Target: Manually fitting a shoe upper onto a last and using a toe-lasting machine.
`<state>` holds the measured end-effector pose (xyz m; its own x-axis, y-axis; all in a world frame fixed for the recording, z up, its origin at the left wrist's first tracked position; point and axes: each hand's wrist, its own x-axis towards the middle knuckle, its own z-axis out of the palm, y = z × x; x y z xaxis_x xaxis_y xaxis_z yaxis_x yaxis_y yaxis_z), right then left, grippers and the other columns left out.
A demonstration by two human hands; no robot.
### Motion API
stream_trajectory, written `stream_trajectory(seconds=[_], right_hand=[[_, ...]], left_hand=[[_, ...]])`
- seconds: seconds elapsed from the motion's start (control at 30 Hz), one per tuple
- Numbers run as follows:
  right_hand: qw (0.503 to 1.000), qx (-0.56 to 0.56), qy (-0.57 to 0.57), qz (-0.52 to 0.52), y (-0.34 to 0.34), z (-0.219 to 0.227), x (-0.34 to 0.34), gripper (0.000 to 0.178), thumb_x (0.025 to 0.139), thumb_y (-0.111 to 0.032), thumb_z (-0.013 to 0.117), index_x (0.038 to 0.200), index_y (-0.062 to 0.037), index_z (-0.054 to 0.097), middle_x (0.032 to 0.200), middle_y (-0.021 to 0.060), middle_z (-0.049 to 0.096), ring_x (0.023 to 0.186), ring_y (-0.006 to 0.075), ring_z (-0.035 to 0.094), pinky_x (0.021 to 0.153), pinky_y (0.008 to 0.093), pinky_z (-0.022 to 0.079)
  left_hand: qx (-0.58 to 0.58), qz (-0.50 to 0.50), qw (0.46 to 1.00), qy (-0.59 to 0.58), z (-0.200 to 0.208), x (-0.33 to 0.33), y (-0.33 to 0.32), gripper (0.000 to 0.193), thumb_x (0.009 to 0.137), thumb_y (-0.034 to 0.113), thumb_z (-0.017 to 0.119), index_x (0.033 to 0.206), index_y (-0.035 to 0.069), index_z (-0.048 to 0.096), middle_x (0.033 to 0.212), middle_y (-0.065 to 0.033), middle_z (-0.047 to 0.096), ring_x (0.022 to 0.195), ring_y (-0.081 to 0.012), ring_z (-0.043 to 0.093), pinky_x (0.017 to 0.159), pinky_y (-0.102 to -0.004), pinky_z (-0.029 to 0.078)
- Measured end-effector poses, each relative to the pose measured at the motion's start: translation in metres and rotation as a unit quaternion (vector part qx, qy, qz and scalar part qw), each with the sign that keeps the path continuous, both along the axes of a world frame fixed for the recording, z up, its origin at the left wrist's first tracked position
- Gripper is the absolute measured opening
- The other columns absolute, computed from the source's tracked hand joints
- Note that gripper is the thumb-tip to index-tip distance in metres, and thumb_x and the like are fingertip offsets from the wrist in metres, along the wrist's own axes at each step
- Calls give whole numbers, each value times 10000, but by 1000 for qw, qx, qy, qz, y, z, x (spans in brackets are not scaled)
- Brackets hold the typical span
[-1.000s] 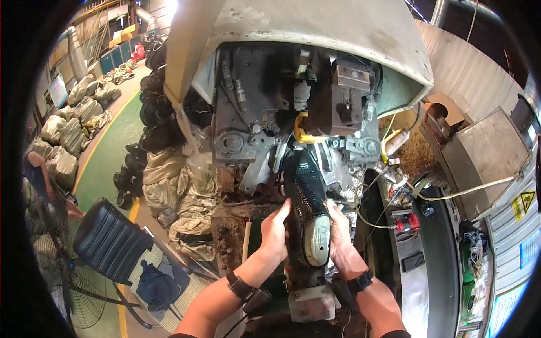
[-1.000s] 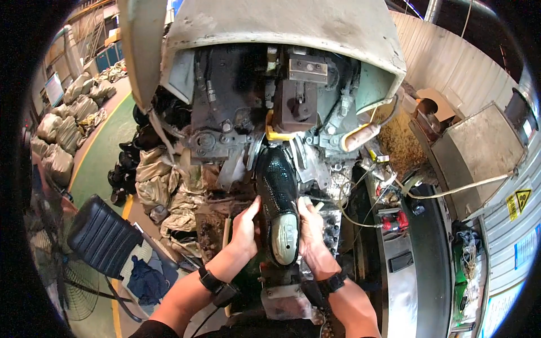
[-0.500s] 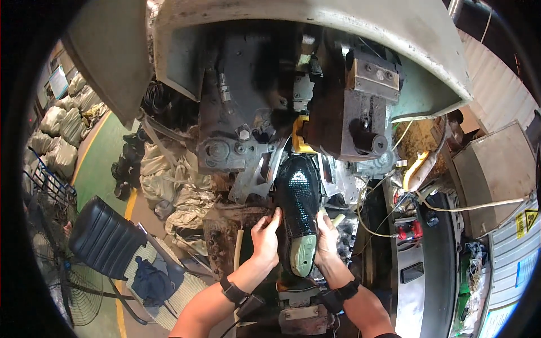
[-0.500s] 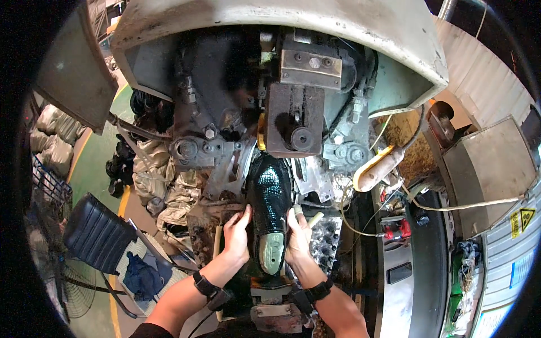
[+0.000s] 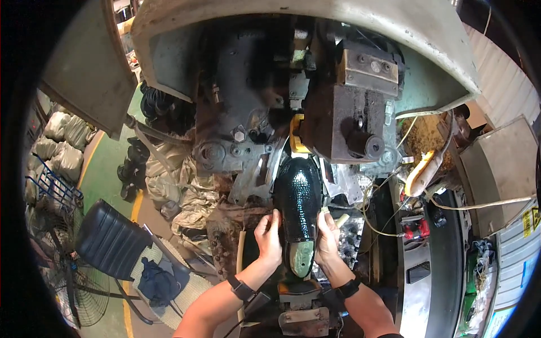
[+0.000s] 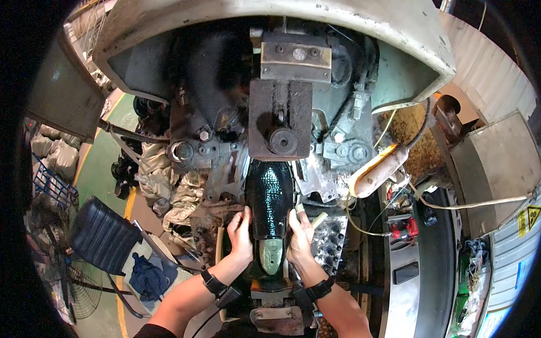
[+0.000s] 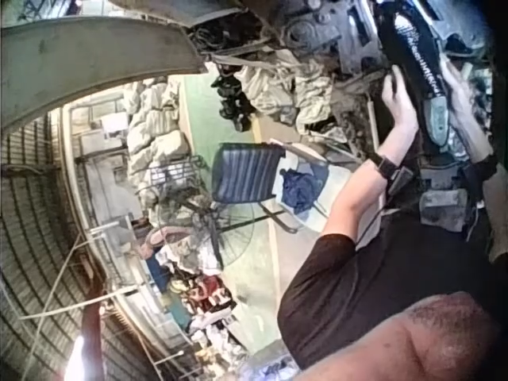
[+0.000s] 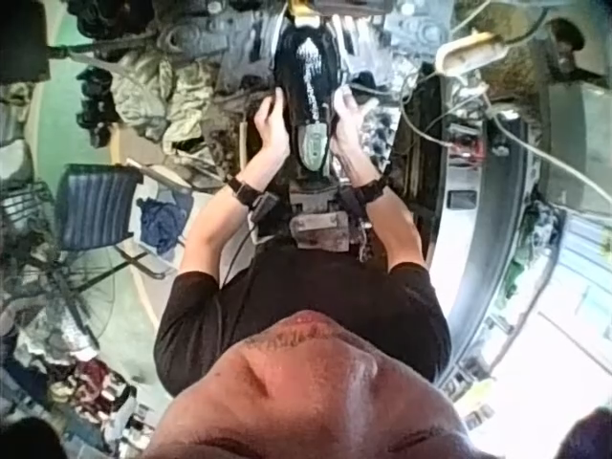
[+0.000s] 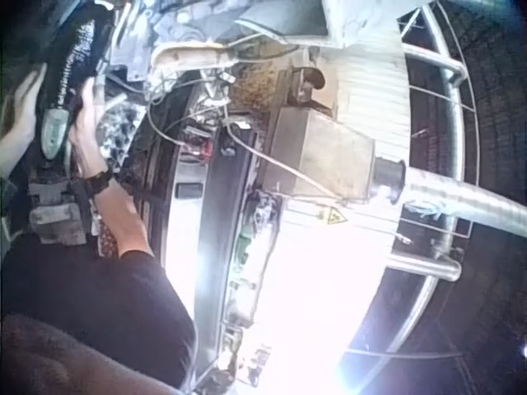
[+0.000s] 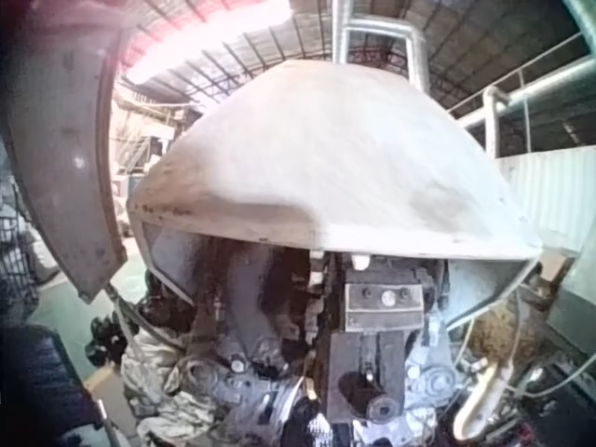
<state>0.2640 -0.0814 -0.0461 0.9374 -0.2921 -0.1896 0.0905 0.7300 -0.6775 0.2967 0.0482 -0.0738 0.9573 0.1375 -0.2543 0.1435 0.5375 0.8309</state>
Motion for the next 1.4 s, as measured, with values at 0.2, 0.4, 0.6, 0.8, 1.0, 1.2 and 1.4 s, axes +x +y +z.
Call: stream_trajectory(seconds=[0.2, 0.4, 0.6, 0.8, 1.0, 1.2, 1.4], right_hand=[[999, -19, 12, -23, -6, -24, 7, 313, 1004, -177, 683, 1265, -37, 583, 1129, 32, 684, 998, 145, 656, 902, 298, 533], [1000, -1, -10, -16, -1, -26, 7, 390, 1032, -216, 651, 1352, -11, 563, 1201, 43, 678, 1036, 134, 652, 894, 279, 536], [1000, 13, -9, -1, -2, -22, 2, 342, 1047, -219, 624, 1321, -14, 612, 1152, 52, 727, 926, 121, 703, 797, 268, 587], [999, 37, 30, -6, 1, -2, -9, 319, 1045, -247, 627, 1261, -15, 661, 1111, 60, 743, 897, 135, 717, 780, 284, 606], [992, -62, 107, 9, -2, -17, -8, 442, 1053, -383, 600, 1257, 4, 660, 1140, 53, 701, 984, 137, 650, 870, 302, 543], [986, -70, 55, 139, -3, 7, -21, 644, 1090, -571, 359, 1369, -41, 594, 1254, 83, 672, 1092, 181, 639, 1007, 346, 493], [977, -65, 120, 165, 12, 27, -30, 722, 1037, -665, 380, 1413, -78, 566, 1303, 106, 663, 1161, 239, 645, 1021, 394, 506]], left_hand=[[43, 8, 999, 5, -11, 2, -11, 259, 1047, 225, 646, 858, 47, 657, 821, 58, 602, 772, -33, 479, 706, -227, 401], [69, 1, 995, -67, -14, 1, -9, 281, 1064, 274, 617, 922, 37, 670, 845, 45, 628, 772, -29, 502, 671, -225, 434], [54, -20, 998, -36, -3, -4, -10, 321, 1063, 312, 615, 899, 43, 679, 816, 56, 609, 753, -29, 491, 652, -219, 422], [57, -26, 998, -3, -3, -10, -9, 350, 1071, 316, 600, 875, 36, 677, 793, 64, 586, 734, -32, 452, 635, -234, 396], [64, -14, 998, 10, -12, -4, -5, 333, 1037, 357, 650, 1028, 35, 735, 916, 18, 682, 847, -80, 570, 770, -251, 474], [-233, -253, 937, 54, 33, -7, 6, 566, 1096, 498, 404, 1353, 39, 612, 1305, -80, 670, 1146, -201, 640, 1035, -363, 486], [-153, -221, 963, 2, 11, -17, 1, 619, 1106, 533, 297, 1395, 64, 579, 1316, -104, 672, 1139, -232, 670, 1048, -389, 504]])
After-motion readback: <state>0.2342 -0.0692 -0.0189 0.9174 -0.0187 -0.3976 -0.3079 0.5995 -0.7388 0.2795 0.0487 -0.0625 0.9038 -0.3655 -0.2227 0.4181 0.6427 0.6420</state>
